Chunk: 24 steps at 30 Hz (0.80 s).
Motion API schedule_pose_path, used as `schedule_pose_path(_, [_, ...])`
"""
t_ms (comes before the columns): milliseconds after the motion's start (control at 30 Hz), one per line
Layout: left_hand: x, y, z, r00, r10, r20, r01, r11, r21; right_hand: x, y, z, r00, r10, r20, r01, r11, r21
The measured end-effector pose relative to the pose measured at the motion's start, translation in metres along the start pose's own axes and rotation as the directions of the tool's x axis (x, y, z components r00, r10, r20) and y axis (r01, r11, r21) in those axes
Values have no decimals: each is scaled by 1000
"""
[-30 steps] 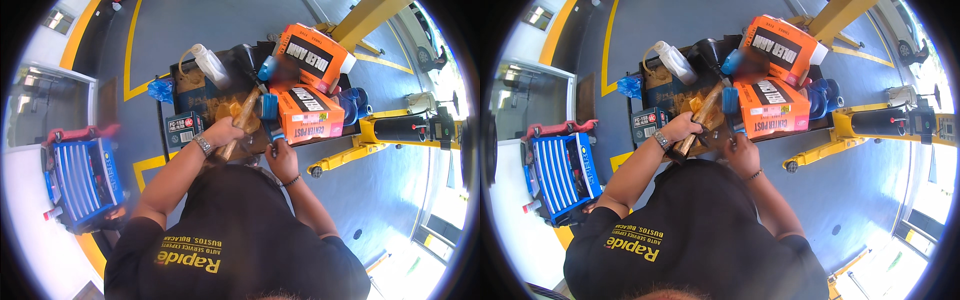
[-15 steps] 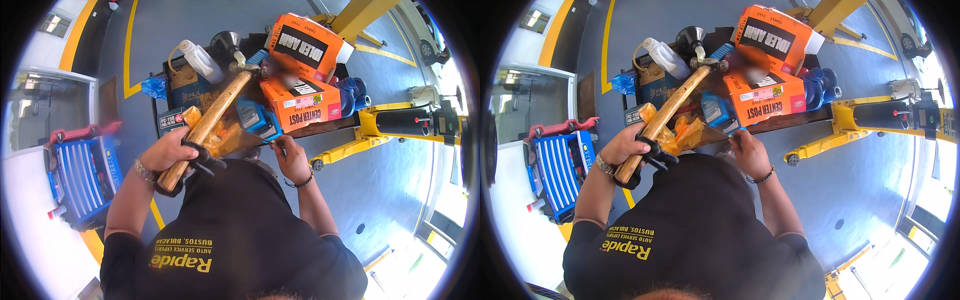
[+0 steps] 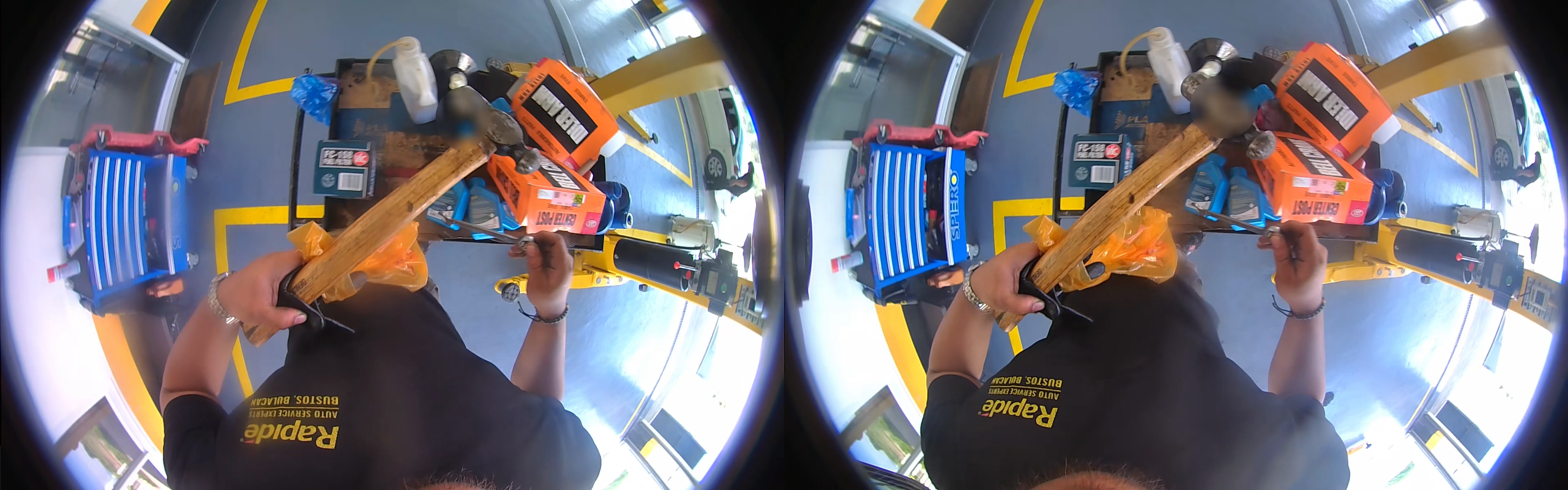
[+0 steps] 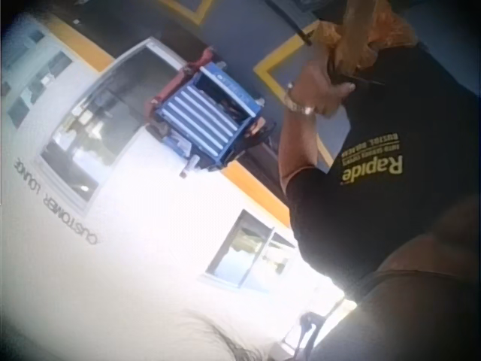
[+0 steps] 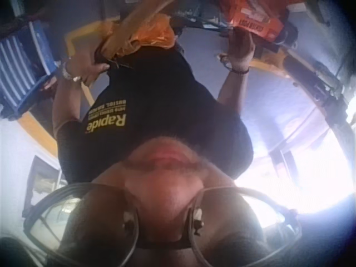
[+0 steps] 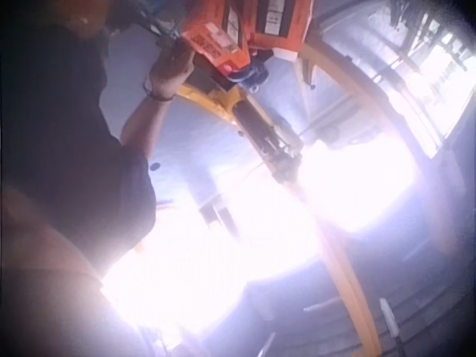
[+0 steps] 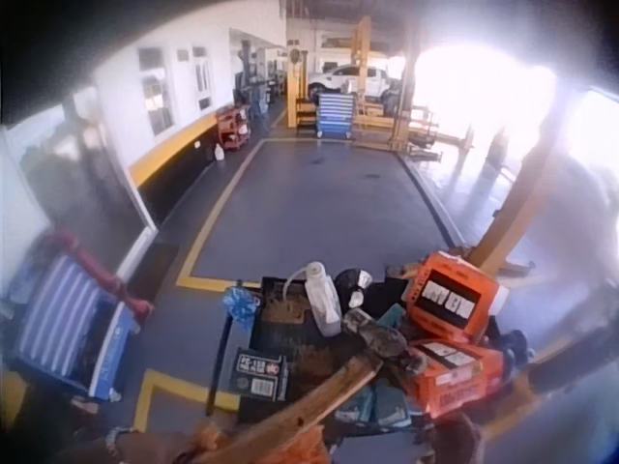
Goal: The person opens multiple drawers in a blue tool chest, selects wrenches and other tools, and places them on a nearby cart. They then handle several boxed auto parts and fluid containers, wiping some with a cloth and spray, and arranging them on the cart.
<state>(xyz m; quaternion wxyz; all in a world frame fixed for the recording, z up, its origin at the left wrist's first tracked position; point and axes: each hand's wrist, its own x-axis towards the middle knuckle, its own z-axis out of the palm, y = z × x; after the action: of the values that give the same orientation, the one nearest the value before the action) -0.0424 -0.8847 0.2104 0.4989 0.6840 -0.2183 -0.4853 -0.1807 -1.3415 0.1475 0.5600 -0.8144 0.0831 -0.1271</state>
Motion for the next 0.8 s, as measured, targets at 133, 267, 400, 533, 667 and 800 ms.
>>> schedule_pose_path(133, [-69,-56,-26,999,46,16,-42,978,-204,10,-39,45,995,4,-96,7,993,120])
schedule_pose_path(267, [-162,-129,-62,985,125,-116,-148,965,-216,34,-79,148,996,-1,-92,31,945,325])
schedule_pose_path(400, [-254,-198,-86,932,127,-339,-222,940,-259,53,-125,296,995,-73,70,20,817,576])
schedule_pose_path(533, [-317,-248,-88,811,52,-583,-335,858,-389,55,-175,437,942,-81,325,-170,721,671])
schedule_pose_path(667, [-356,-294,-98,657,-79,-750,-403,803,-438,54,-208,558,787,51,614,-429,761,486])
schedule_pose_path(800, [-393,-344,-129,561,-319,-764,-383,719,-581,58,-204,675,647,184,740,-424,893,148])
